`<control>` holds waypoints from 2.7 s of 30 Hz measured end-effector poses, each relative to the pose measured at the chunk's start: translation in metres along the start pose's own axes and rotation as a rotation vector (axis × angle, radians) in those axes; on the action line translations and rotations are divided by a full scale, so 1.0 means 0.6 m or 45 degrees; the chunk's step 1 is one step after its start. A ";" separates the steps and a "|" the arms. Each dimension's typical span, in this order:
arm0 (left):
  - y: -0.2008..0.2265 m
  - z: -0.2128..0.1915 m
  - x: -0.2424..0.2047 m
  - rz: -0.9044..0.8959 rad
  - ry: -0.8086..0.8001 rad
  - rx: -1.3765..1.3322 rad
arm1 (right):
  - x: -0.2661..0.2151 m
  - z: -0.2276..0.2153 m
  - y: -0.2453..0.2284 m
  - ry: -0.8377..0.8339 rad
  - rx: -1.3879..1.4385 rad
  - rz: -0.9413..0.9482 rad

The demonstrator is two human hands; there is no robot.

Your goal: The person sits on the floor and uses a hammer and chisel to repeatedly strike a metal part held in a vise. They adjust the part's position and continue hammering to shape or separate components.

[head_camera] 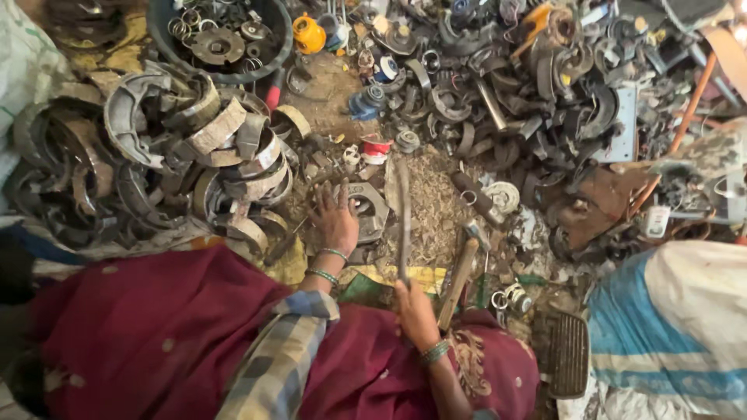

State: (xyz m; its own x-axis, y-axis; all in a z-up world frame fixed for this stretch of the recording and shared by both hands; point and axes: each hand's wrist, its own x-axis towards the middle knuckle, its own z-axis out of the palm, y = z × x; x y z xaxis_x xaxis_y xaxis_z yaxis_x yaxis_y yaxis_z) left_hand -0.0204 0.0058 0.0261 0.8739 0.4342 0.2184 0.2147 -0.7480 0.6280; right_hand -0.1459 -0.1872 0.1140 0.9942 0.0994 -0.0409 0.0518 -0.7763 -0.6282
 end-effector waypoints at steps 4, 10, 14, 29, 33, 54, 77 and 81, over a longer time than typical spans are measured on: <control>-0.003 0.014 -0.033 -0.015 -0.042 0.006 | -0.039 -0.076 -0.039 0.186 0.533 0.279; -0.010 0.023 -0.023 -0.019 -0.025 0.046 | -0.031 -0.073 -0.041 0.473 0.722 -0.161; -0.009 0.028 -0.026 -0.043 -0.033 0.025 | -0.022 -0.016 0.011 -0.012 0.349 0.312; -0.012 0.040 -0.021 -0.064 -0.036 0.032 | -0.023 -0.018 0.036 0.191 0.497 0.147; -0.008 0.032 -0.013 -0.087 -0.045 0.065 | -0.012 0.041 0.084 -0.118 -0.200 0.026; 0.009 0.011 -0.038 -0.135 -0.147 -0.085 | -0.033 0.013 0.068 0.198 -0.123 -0.164; -0.058 -0.003 -0.039 -0.048 0.182 -0.015 | -0.012 -0.060 -0.016 0.192 0.378 0.049; -0.060 0.006 -0.051 -0.083 0.139 0.044 | -0.029 -0.032 -0.019 0.043 0.522 0.134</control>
State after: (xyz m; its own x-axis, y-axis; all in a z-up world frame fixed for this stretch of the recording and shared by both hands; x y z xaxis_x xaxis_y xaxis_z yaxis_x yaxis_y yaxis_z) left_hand -0.0532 0.0174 -0.0058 0.8055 0.5329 0.2594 0.2856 -0.7325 0.6179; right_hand -0.1618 -0.1920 0.1365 0.9949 0.0073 -0.1005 -0.0854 -0.4684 -0.8794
